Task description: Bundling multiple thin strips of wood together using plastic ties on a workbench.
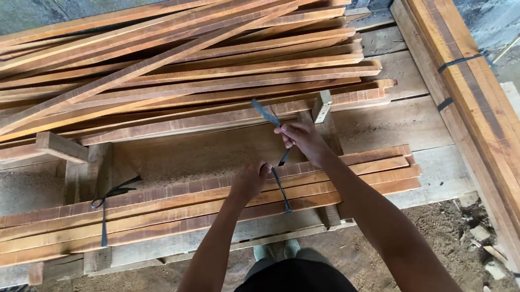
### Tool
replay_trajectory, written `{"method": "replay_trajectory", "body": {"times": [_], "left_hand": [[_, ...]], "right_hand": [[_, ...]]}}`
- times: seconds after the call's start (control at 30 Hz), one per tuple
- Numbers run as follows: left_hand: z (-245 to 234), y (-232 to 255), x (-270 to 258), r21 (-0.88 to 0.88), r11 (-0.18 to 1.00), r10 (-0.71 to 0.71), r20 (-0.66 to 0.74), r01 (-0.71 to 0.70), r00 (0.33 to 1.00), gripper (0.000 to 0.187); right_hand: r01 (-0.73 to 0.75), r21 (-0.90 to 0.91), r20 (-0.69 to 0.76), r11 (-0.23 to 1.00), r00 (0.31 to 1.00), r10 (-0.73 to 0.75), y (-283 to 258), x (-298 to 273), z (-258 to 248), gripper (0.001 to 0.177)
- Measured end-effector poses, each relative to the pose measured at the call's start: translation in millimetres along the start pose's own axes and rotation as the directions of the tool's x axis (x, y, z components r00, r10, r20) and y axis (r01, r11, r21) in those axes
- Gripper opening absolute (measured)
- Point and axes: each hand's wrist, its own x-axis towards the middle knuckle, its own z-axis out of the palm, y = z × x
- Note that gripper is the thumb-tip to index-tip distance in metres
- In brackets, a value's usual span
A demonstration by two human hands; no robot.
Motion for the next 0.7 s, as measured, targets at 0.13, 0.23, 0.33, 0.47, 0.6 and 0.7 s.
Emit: {"method": "replay_trajectory", "body": {"times": [0.13,0.23,0.33,0.47,0.6,0.7], "left_hand": [[-2.4,-4.3,2.1,-0.053,0.996,0.076,-0.021,-0.077,0.997,0.018],[-10.7,13.4,7.2,-0.067,0.998,-0.008,0.072,0.012,0.997,0.02],[-13.5,27.4,12.6,0.012,1.0,-0.005,0.065,0.004,0.998,0.021],[-9.1,35.0,21.2,0.062,0.997,0.048,-0.003,-0.048,0.999,0.023],[-6.1,45.0,37.4,0.08,0.997,-0.012,0.004,0.012,1.0,0.022],[5.4,37.5,57.7,0.117,0.993,-0.026,0.096,0.014,0.995,0.027]], "right_hand": [[0.151,-0.05,-0.12,0.987,0.981,-0.156,21.0,7.9,-0.8,0.024],[0.243,0.025,-0.172,0.97,0.957,-0.235,18.0,4.7,-1.6,0.022],[0.105,-0.2,-0.141,0.974,0.981,-0.135,-2.4,-5.8,-1.3,0.024],[-0.068,-0.262,-0.14,0.963,0.99,0.032,-7.7,-13.7,-9.3,0.022],[-0.19,-0.188,-0.095,0.963,0.98,0.175,9.4,-14.2,-24.7,0.023],[-0.236,-0.336,-0.026,0.912,0.97,0.242,1.2,-20.6,-22.2,0.02]]}}
